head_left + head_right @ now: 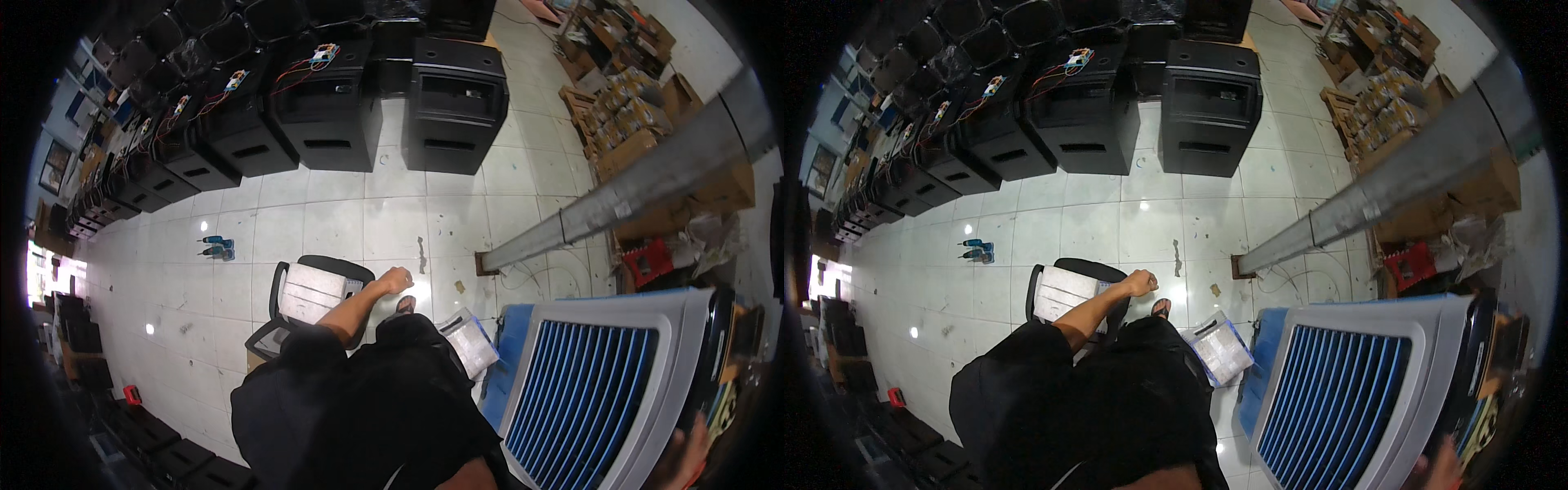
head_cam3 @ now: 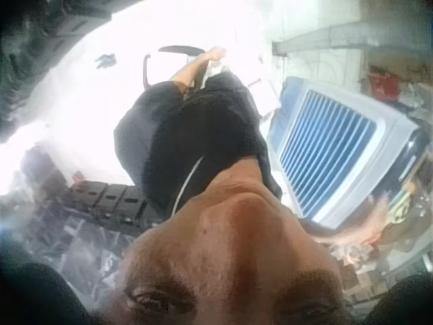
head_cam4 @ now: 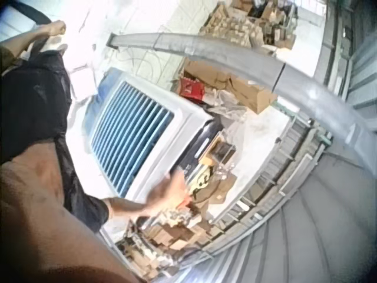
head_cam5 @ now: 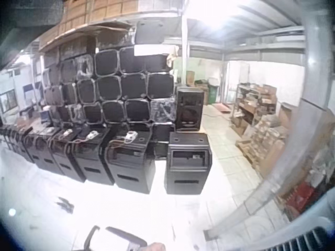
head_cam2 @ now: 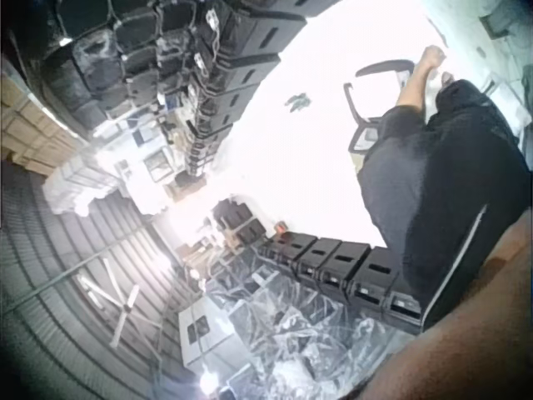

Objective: The person uses a cordless drill to fasten screws into the back panel of a large black speaker. They then move around the room, handling several similar speaker units, lifting and repositioning them, and briefly interacting with a portable air cooler.

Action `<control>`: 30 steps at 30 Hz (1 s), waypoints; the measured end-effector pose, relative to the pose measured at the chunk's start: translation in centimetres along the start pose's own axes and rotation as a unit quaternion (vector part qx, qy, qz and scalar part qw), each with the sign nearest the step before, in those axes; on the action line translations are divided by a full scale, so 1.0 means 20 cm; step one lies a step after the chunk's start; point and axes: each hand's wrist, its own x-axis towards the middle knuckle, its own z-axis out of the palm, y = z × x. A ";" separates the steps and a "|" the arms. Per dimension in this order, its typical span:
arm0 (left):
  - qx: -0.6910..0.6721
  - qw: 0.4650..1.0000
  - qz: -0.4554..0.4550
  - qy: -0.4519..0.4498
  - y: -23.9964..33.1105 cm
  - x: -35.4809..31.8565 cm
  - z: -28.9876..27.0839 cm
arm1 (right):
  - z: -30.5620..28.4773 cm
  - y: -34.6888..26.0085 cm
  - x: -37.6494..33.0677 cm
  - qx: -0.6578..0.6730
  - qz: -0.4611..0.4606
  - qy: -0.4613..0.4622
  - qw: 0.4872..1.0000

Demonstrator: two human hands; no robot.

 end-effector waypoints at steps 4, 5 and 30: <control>-0.034 0.998 -0.016 0.057 -0.15 -0.09 -0.31 | 0.81 -0.07 0.47 -0.156 -0.188 0.036 0.969; -0.039 0.996 0.002 0.076 -0.23 -0.09 -0.35 | 0.98 -0.06 0.57 -0.152 -0.138 -0.011 0.979; -0.093 0.932 -0.184 0.299 -0.57 0.33 -1.72 | 3.62 -0.81 2.85 -0.172 -0.232 -0.366 0.885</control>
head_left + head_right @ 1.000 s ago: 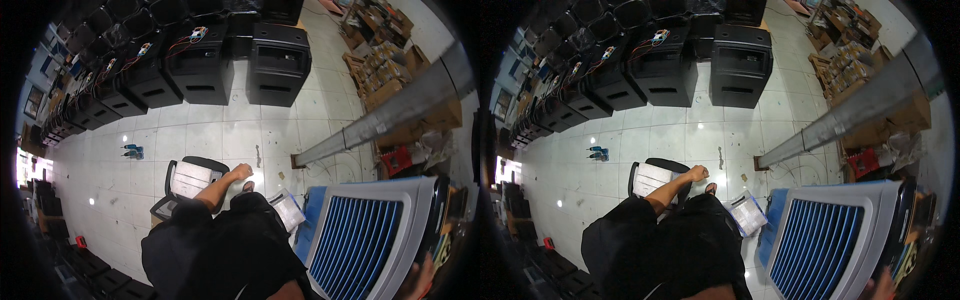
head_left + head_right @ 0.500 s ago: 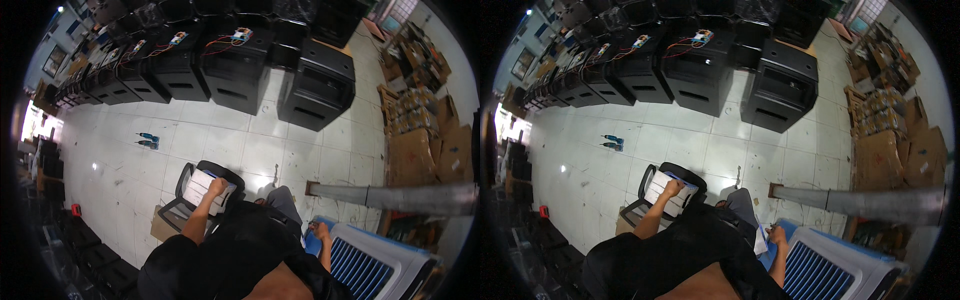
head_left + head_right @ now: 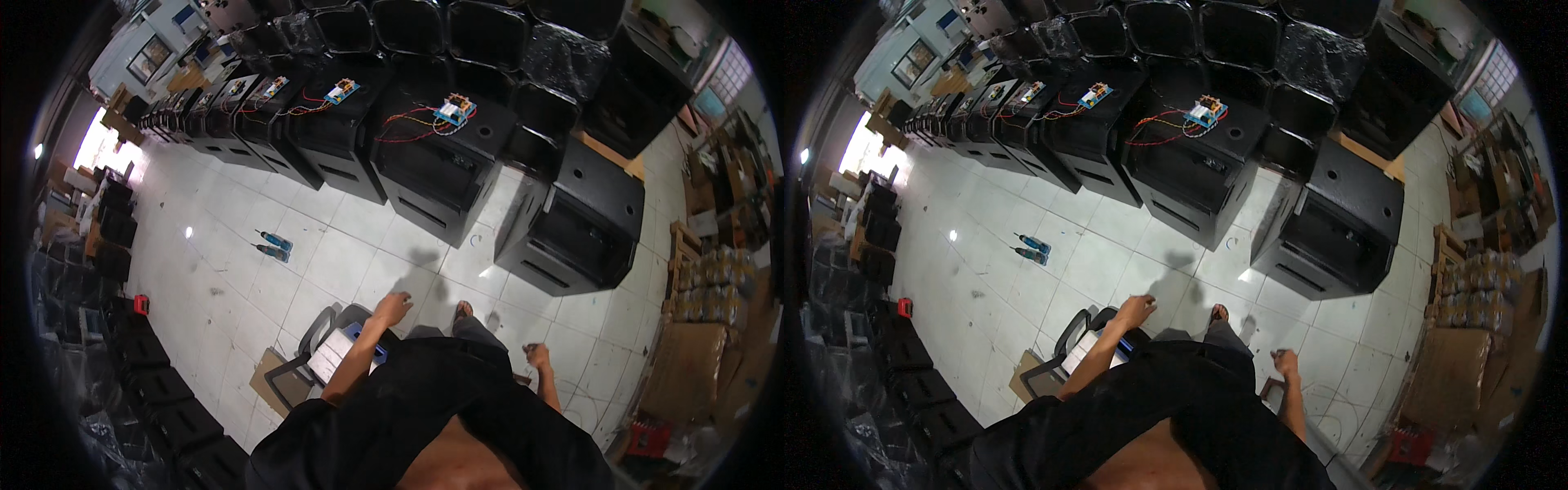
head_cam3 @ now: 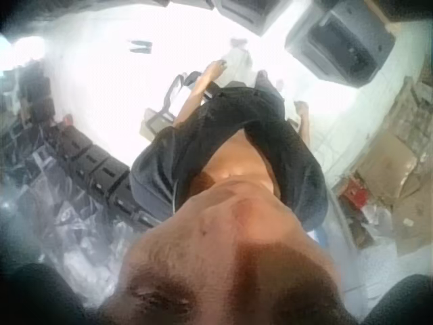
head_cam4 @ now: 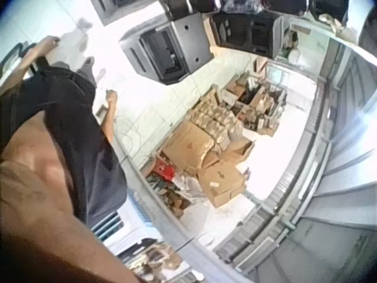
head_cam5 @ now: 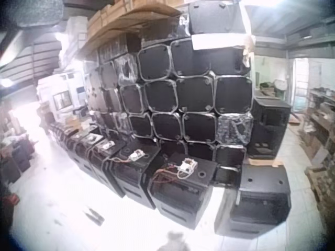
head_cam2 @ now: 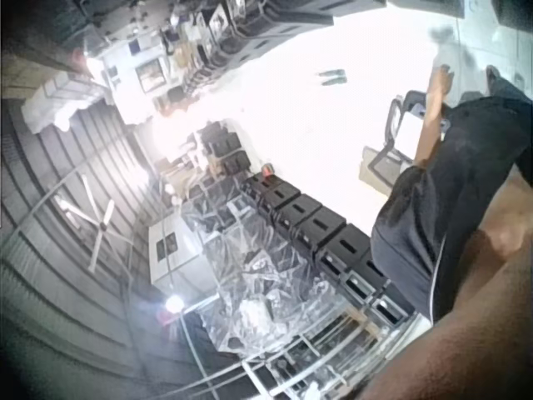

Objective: The person uses a cordless drill to fasten screws into the back panel of a large black speaker. They then move around the room, handling several similar speaker units, lifting and repositioning them, and briefly interacting with a portable air cooler.

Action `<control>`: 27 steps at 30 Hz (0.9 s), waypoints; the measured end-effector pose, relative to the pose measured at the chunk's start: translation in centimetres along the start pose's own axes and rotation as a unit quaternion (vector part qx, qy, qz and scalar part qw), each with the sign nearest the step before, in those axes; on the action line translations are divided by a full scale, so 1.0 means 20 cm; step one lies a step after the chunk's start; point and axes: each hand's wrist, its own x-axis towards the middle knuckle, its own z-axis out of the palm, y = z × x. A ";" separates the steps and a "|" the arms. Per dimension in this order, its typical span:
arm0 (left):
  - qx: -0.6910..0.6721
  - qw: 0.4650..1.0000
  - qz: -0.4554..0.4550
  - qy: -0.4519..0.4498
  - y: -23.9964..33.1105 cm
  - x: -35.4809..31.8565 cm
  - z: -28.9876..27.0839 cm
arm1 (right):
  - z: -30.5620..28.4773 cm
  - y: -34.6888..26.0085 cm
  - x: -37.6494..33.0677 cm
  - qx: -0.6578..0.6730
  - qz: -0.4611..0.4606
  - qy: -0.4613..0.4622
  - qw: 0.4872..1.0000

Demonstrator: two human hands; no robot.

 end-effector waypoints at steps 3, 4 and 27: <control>-0.028 0.996 0.046 0.068 0.10 0.31 -0.17 | -0.35 -0.33 0.39 -0.022 -0.093 0.064 0.993; -0.022 0.995 0.056 0.073 0.13 0.41 -0.22 | -0.49 -0.48 0.47 -0.018 -0.089 0.062 0.994; 0.258 0.939 0.094 0.205 0.33 2.66 -0.85 | -0.52 -0.90 0.53 0.157 0.093 -0.023 0.983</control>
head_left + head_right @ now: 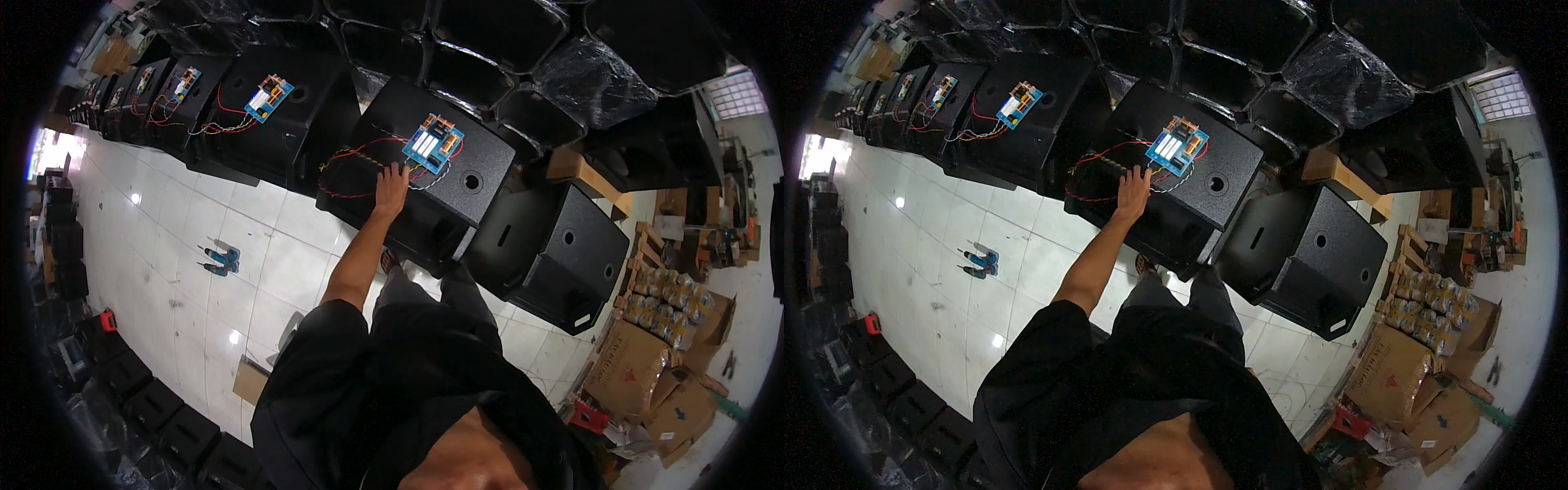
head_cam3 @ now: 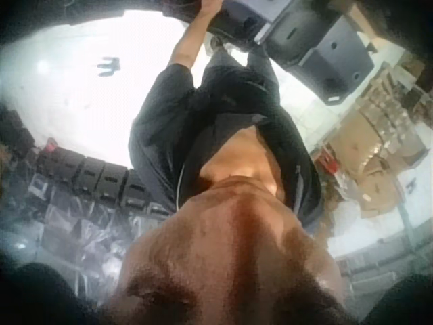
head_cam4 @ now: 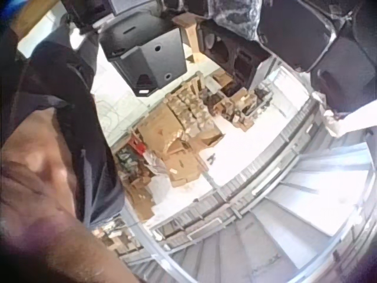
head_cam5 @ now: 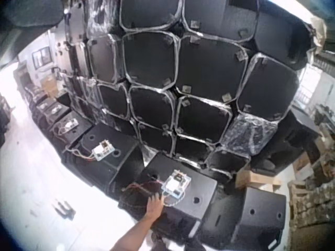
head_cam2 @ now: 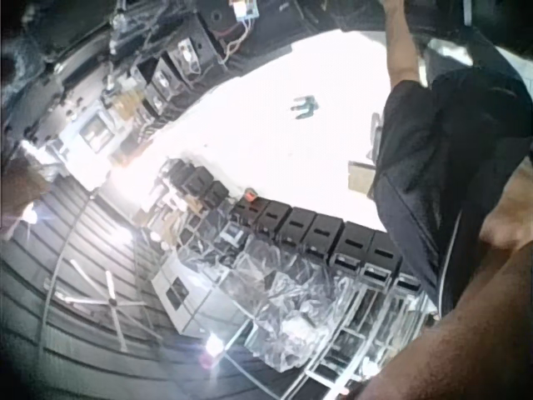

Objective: The person uses a cordless drill to fasten screws into the back panel of a large black speaker. They then move around the room, handling several similar speaker units, lifting and repositioning them, and briefly interacting with a portable air cooler.

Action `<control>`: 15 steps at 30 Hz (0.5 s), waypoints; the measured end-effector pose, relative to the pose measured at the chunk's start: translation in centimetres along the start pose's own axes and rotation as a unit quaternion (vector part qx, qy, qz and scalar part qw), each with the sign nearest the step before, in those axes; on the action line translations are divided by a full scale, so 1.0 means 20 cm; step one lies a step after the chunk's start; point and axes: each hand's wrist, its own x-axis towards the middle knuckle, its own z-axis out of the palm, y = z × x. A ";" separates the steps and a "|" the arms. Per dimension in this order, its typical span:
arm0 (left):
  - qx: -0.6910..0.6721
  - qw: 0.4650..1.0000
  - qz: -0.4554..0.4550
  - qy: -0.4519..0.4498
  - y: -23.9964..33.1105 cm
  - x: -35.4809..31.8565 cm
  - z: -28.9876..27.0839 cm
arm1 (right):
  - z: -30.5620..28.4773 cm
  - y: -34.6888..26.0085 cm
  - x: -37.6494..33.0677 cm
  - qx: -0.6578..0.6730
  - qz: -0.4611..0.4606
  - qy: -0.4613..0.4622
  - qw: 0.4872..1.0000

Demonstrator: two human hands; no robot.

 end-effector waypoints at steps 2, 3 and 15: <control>0.012 0.999 0.027 -0.035 0.00 0.04 -0.02 | -0.08 -0.03 0.08 0.015 0.013 -0.026 0.999; 0.028 0.998 0.047 -0.029 -0.01 0.06 -0.02 | -0.12 -0.06 0.14 0.022 0.014 -0.040 0.999; -0.239 0.961 -0.109 0.089 0.48 0.35 -0.75 | -0.73 -1.84 1.18 0.148 -0.235 -0.137 0.951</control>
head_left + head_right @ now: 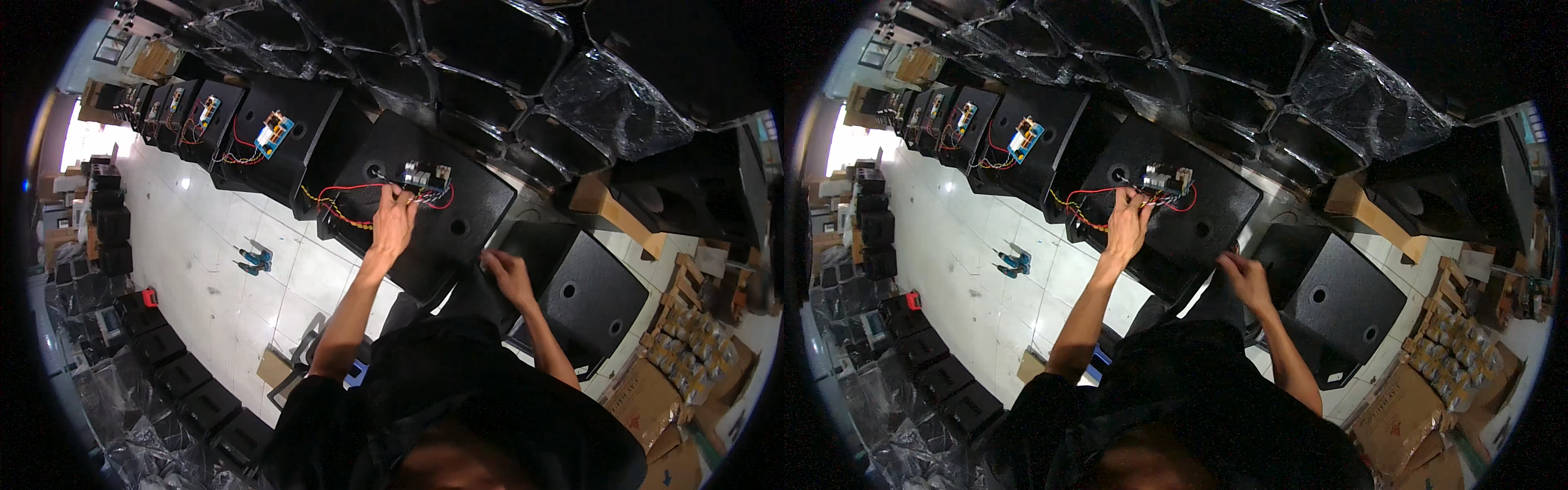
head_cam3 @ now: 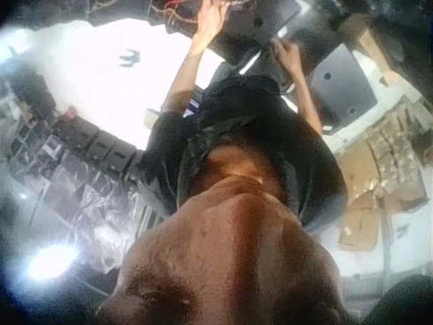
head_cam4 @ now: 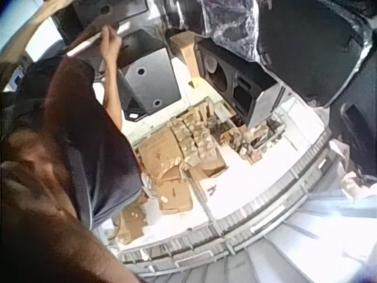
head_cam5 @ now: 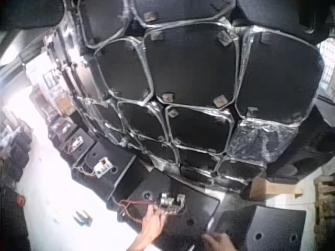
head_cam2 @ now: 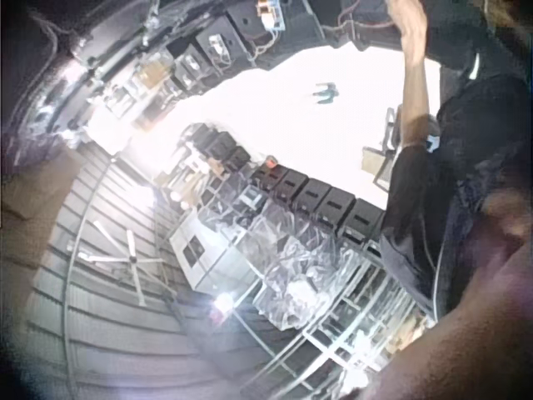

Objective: The person uses a cordless drill to fasten screws into the back panel of a large black speaker. They then move around the room, handling several similar speaker units, lifting and repositioning them, and briefly interacting with a portable air cooler.

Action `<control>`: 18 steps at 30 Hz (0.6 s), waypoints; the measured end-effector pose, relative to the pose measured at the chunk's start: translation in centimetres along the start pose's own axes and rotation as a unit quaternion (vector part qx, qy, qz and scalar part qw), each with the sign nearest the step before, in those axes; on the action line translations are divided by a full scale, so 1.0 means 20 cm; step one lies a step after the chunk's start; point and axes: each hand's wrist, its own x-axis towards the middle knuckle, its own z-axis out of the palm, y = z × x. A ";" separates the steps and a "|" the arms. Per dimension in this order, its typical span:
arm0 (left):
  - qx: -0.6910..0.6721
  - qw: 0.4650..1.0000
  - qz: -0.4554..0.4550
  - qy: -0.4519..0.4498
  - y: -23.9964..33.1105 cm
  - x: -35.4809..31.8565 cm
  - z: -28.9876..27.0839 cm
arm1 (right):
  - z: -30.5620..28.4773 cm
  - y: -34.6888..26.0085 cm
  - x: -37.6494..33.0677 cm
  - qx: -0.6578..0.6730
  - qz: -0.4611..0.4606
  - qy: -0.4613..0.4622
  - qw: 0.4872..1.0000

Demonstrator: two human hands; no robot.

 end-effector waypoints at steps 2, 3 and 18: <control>0.007 0.999 -0.031 0.017 0.18 0.12 0.07 | 0.07 -0.13 0.22 0.096 -0.008 -0.039 0.995; 0.011 0.999 -0.040 0.020 0.22 0.18 0.13 | 0.10 -0.23 0.29 0.120 -0.009 -0.056 0.991; -0.598 0.677 -0.374 -0.209 0.96 0.61 0.49 | -0.46 -0.38 0.56 0.149 -0.161 0.062 0.974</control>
